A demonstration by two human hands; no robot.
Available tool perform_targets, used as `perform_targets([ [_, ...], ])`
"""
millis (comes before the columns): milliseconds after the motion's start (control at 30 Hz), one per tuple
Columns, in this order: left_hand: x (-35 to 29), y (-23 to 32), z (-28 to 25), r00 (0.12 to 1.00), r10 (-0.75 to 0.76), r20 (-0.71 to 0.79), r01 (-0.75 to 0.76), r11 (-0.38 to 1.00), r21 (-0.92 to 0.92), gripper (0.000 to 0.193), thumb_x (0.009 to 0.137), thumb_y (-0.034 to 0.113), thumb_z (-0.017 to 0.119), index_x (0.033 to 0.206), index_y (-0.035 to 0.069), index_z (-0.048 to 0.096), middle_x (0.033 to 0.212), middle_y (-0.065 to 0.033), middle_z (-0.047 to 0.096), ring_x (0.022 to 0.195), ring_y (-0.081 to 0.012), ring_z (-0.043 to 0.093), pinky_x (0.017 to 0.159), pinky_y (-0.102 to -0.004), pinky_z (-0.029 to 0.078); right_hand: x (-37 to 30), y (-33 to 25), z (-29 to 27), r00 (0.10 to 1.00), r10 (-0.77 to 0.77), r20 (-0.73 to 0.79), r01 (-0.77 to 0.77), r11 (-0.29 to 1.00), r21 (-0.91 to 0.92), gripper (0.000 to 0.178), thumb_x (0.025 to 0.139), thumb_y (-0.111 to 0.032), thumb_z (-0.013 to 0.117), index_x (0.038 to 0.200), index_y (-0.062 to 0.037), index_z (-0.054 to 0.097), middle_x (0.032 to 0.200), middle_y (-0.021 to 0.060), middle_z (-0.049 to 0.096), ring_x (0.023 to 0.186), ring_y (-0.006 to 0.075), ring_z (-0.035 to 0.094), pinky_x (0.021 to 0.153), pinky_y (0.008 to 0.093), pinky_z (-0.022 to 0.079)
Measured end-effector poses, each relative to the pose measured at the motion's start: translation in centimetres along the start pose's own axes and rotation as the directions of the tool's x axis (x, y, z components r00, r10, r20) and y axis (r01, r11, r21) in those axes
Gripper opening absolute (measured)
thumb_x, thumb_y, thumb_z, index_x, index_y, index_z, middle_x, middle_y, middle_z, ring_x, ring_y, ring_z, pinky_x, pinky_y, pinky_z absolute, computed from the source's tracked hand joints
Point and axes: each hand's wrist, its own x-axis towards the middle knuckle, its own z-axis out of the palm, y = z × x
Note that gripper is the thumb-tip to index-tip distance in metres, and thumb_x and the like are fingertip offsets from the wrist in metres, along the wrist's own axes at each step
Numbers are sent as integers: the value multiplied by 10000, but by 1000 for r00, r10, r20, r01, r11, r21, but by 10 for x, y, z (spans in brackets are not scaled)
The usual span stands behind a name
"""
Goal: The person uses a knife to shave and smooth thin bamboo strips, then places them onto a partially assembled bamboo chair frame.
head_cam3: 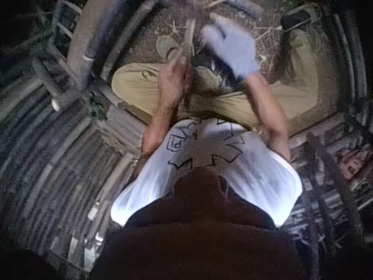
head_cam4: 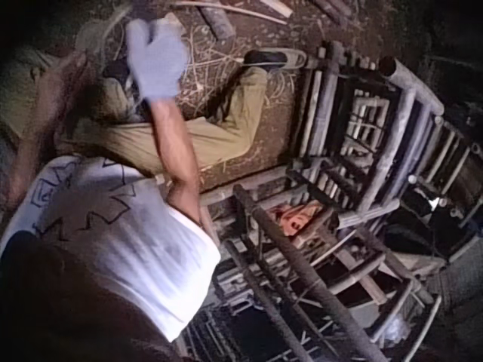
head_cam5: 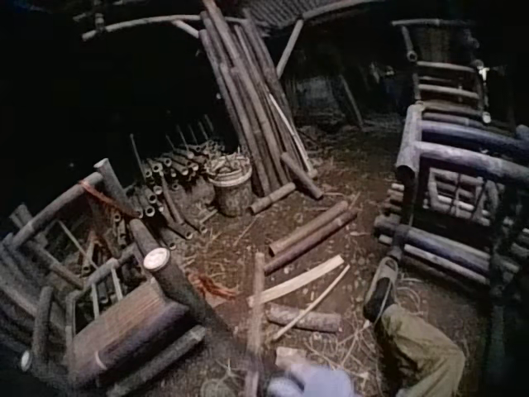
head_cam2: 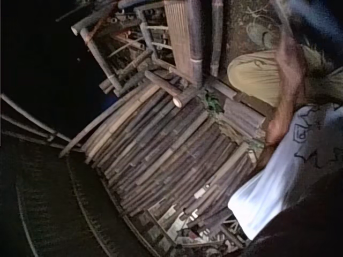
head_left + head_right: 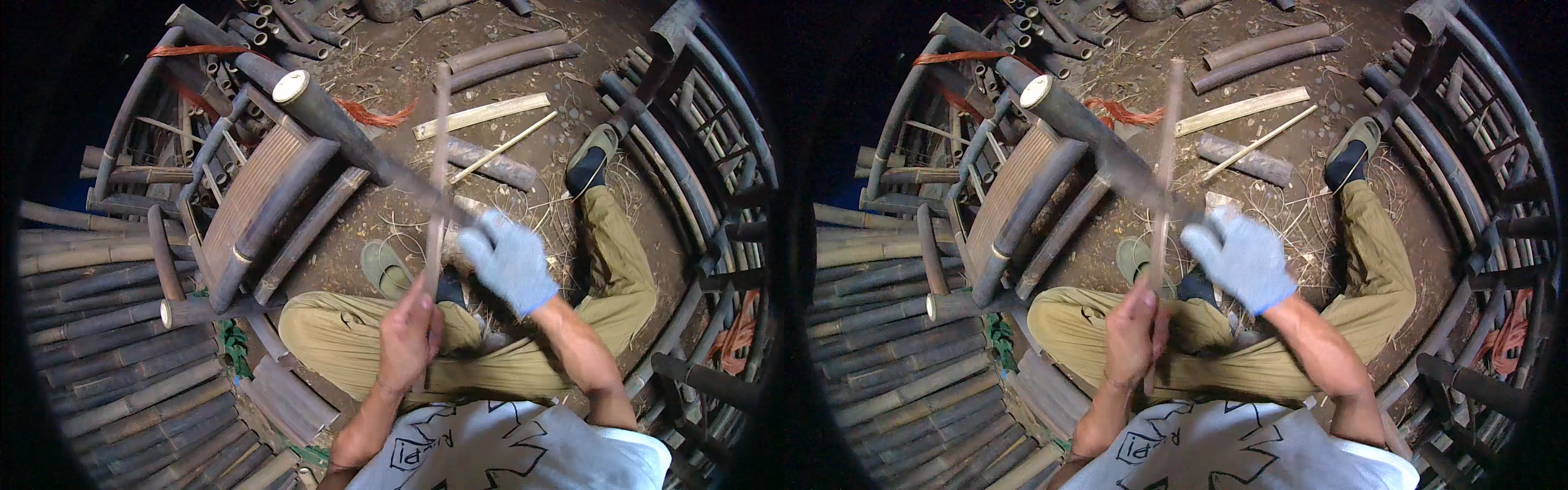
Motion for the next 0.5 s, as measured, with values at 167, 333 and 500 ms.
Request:
perform_targets([
  [167, -32, -25, -25, 995, 32, 98, -24, 997, -73, 432, 1071, 214, 456, 1466, 42, 461, 617, 34, 463, 444, -47, 370, 405, -208, 318, 32, 24, -13, 998, -21, -66, 9, 984, -175, 462, 943, -519, 585, 967, -63, 655, 811, 219, 679, 763, 423, 670, 681, 491, 536],
  [333, -79, -28, -56, 976, -91, 196, 58, 984, 170, 438, 1067, 160, 453, 1488, 42, 436, 612, 26, 461, 472, -48, 389, 427, -215, 326, 97, 87, -56, 983, -94, -159, 44, 956, -291, 541, 1007, -498, 467, 899, 4, 638, 836, 249, 665, 794, 446, 635, 703, 506, 495],
  [500, -45, -49, -73, 975, -40, 219, 99, 959, -266, 460, 1083, 256, 403, 1503, 69, 404, 591, 19, 463, 414, -63, 371, 391, -223, 322, 80, 65, -59, 987, 55, -151, -66, 995, -70, 491, 982, -468, 543, 903, 6, 643, 874, 228, 651, 787, 422, 624, 685, 493, 471],
])
